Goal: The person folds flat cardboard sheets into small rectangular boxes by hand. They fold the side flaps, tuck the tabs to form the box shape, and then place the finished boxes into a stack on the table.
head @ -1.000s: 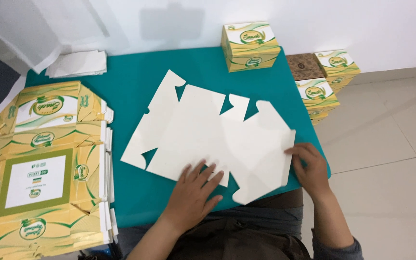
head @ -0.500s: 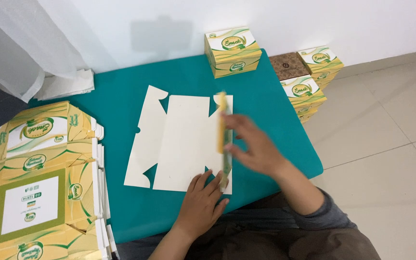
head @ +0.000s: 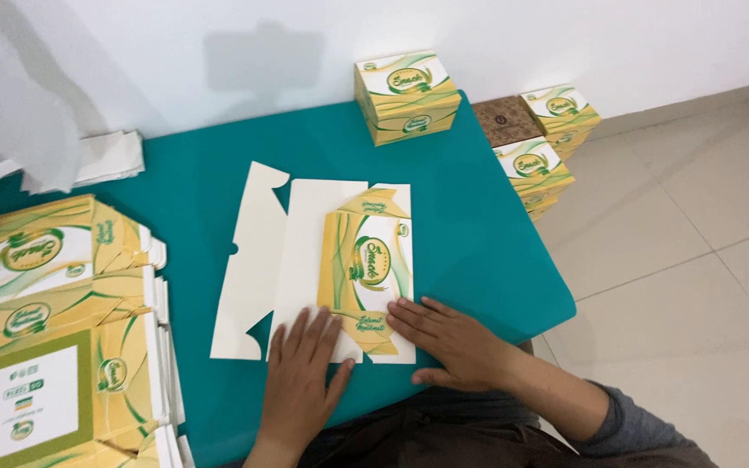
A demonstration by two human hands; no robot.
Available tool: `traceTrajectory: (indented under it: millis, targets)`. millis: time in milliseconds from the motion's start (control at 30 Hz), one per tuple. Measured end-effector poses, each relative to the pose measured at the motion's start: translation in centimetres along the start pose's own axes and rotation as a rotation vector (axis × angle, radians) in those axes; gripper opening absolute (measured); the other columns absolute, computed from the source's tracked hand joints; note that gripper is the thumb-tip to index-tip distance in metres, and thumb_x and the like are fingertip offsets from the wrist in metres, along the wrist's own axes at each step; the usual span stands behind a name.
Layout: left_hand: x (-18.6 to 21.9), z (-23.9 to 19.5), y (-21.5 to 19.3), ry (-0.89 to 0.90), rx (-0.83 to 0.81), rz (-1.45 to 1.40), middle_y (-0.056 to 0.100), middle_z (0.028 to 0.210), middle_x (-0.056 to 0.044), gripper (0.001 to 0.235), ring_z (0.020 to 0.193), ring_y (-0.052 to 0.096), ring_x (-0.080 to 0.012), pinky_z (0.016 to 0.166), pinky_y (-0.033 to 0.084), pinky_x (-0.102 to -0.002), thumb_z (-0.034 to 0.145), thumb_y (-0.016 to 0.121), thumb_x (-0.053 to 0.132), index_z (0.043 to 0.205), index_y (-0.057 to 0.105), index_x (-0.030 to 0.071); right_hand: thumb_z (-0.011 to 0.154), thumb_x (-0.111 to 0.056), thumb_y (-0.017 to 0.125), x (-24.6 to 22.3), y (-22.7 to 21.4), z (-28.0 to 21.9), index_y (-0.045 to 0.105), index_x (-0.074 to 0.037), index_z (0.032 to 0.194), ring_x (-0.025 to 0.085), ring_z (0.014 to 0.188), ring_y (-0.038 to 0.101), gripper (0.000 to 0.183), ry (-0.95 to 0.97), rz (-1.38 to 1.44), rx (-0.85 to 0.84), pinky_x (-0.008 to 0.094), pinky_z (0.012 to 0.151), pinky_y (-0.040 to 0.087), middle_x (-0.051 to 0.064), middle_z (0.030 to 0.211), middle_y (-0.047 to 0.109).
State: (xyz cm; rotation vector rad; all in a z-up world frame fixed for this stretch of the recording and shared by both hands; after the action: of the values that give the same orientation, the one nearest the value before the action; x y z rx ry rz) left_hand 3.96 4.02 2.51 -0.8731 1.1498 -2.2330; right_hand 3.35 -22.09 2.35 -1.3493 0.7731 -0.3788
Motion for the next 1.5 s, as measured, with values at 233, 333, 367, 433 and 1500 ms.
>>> traceTrajectory:
  millis: [233,333,367,433,1500]
  targets:
    - [-1.1,-0.9,1.8,-0.133,-0.067,0.092,0.044,0.163,-0.004,0.058,0.154,0.033,-0.0291,0.123,0.023,-0.052,0.103,0.049,0.047,0.153,0.048,0.019,0.104,-0.061,0.034,10.1,-2.2,4.0,0.004,-0.008,0.165,0.03,0.16,0.006,0.086,0.299,-0.052,-0.13,0.047,0.127,0.009,0.014,0.174,0.005]
    - [-1.2,-1.0,1.8,-0.155,-0.043,0.121,0.043,0.163,-0.005,0.059,0.154,0.031,-0.0295,0.123,0.022,-0.055,0.102,0.049,0.05,0.153,0.048,0.02,0.102,-0.066,0.03,12.6,-2.4,4.9,0.001,-0.011,0.166,0.029,0.16,0.0,0.089,0.377,-0.065,-0.137,0.048,0.129,0.006,0.011,0.174,0.002]
    - [-1.3,-1.1,1.8,-0.181,-0.03,0.151,0.041,0.164,-0.006,0.061,0.155,0.03,-0.0297,0.122,0.021,-0.057,0.102,0.048,0.053,0.154,0.047,0.021,0.1,-0.069,0.031,12.8,-2.6,5.1,0.001,-0.012,0.166,0.028,0.161,-0.003,0.091,0.407,-0.065,-0.148,0.049,0.13,0.005,0.007,0.174,0.001]
    - [-1.3,-1.3,2.0,-0.206,-0.029,0.18,0.037,0.166,-0.006,0.066,0.157,0.026,-0.0303,0.123,0.019,-0.058,0.101,0.048,0.056,0.157,0.044,0.022,0.1,-0.072,0.03,10.7,-2.0,4.6,0.004,-0.01,0.166,0.029,0.16,0.001,0.094,0.383,-0.145,-0.127,0.049,0.128,0.006,0.01,0.174,0.005]
    - [1.7,-2.3,-3.0,0.042,0.13,-0.129,0.051,0.155,-0.018,0.044,0.148,0.041,-0.042,0.119,0.033,-0.06,0.103,0.052,0.024,0.144,0.054,0.007,0.114,-0.023,0.044,4.6,-4.7,-4.8,0.063,-0.011,0.11,0.01,0.068,0.044,0.022,0.792,0.326,0.985,0.03,0.059,0.034,-0.004,0.074,0.049]
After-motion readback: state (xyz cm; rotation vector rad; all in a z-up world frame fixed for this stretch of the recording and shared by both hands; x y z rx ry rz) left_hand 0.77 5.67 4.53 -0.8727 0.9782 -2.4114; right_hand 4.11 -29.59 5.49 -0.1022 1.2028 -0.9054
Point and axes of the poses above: each hand's wrist, its own z-axis towards the middle knuckle, its own y-axis out of the palm, x = y × z, the point moved 3 cm from there along z, towards the middle knuckle
